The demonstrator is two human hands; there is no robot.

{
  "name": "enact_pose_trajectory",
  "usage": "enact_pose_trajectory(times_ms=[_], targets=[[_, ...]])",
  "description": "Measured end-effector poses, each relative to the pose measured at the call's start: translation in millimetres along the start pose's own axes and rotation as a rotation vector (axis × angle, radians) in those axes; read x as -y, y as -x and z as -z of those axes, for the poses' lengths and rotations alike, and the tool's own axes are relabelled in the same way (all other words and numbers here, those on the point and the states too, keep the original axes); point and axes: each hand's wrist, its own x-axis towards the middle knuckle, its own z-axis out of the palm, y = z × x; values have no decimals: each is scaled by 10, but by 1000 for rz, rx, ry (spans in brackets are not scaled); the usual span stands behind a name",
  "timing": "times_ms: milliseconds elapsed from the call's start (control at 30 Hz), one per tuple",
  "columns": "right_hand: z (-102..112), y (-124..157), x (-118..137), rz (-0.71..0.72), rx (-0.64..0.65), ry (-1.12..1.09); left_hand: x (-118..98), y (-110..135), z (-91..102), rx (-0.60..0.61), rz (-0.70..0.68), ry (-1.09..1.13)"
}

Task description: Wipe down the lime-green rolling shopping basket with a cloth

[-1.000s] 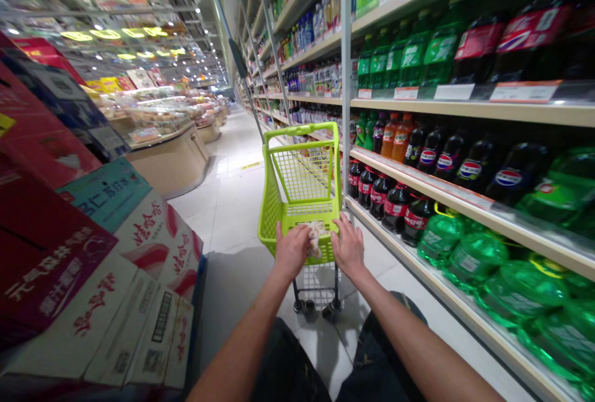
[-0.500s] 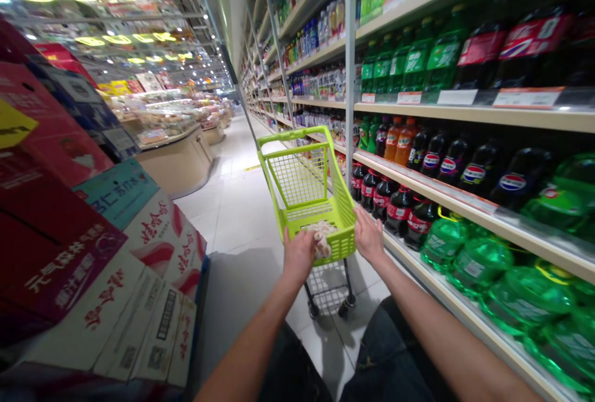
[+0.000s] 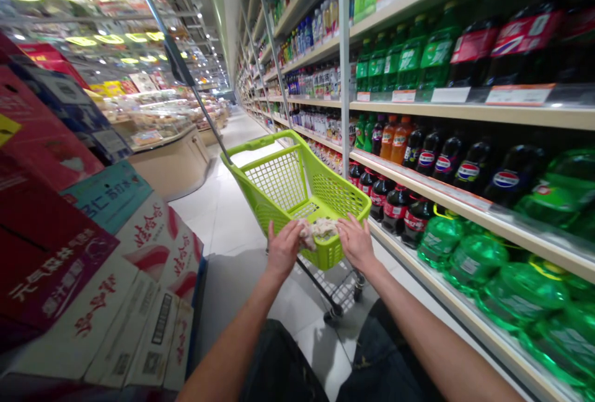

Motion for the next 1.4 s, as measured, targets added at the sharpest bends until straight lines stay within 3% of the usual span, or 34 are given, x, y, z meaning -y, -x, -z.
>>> enact_pose_trajectory(times_ms=[100, 167, 367, 500, 600, 767, 833, 967, 1033, 1233, 1300, 1400], targets=[[-37, 37, 14, 60, -12, -46, -280, -67, -149, 14, -150, 77], [-38, 71, -19, 99, -26, -77, -324, -126, -201, 45, -183, 97], [44, 63, -106, 88, -16, -68, 128, -280, -130, 11, 71, -34], [38, 43, 56, 60, -40, -59, 19, -286, -162, 88, -71, 9], [56, 51, 123, 89, 15, -71, -4, -301, -150, 155, -126, 38], [145, 33, 80, 72, 74, -51, 310, -410, -7, 184, 180, -61], [154, 20, 106, 56, 43, -23, 255, -428, -14, 184, 184, -62], [147, 25, 180, 31, 2, 11, -107, -422, -124, 220, -51, 26], [171, 44, 152, 29, -1, 2, -147, -433, -127, 251, -104, 45], [259, 58, 8, 22, -32, 30, 311, -540, 38, 242, 177, -84], [214, 30, 59, 19, -63, 66, 314, -567, 28, 250, 185, -114], [103, -12, 161, 34, -99, 89, 144, -597, -51, 272, 145, -129]])
